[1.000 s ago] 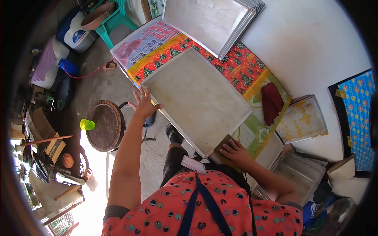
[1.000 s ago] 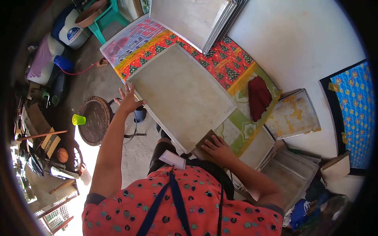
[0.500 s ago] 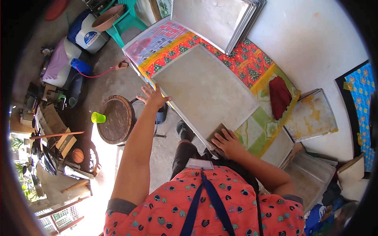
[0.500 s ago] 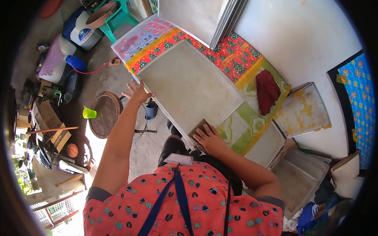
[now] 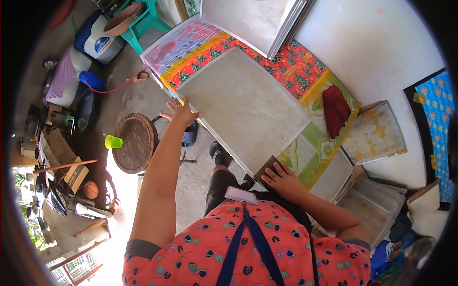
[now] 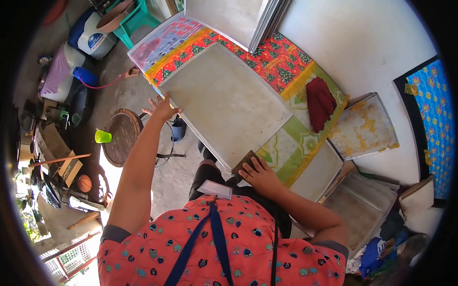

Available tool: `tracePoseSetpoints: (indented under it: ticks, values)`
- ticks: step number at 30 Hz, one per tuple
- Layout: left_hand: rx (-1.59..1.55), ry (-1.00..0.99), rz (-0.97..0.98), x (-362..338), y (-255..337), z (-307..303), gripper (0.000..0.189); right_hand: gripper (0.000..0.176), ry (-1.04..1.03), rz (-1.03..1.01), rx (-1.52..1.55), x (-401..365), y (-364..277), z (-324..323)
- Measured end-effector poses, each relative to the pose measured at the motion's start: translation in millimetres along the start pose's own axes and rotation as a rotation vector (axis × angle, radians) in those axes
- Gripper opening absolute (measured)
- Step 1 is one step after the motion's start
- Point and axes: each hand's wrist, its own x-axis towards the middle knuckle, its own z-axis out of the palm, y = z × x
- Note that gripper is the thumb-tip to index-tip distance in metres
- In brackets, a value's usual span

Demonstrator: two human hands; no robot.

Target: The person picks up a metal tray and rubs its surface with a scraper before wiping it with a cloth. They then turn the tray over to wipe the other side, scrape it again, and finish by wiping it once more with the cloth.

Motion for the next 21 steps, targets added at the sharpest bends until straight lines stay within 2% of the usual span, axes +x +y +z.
tracePoseSetpoints:
  ticks: [5,10,14,18,21]
  values:
    - [-0.013,-0.011,0.007,1,-1,3,0.100,0.040,0.104,0.047,-0.016,49,-3,5]
    - [-0.016,-0.024,0.021,-2,-2,0,0.099,0.040,0.188,0.043,-0.104,157,2,5]
    - [-0.062,-0.025,0.038,-1,-8,-7,0.086,0.039,0.241,0.059,-0.133,245,12,13]
    - [-0.169,0.075,0.017,-1,-15,-8,0.074,0.041,0.224,0.049,-0.108,261,13,16]
    - [-0.181,0.125,0.005,-11,-24,-15,0.073,0.044,0.168,0.012,-0.077,196,11,9]
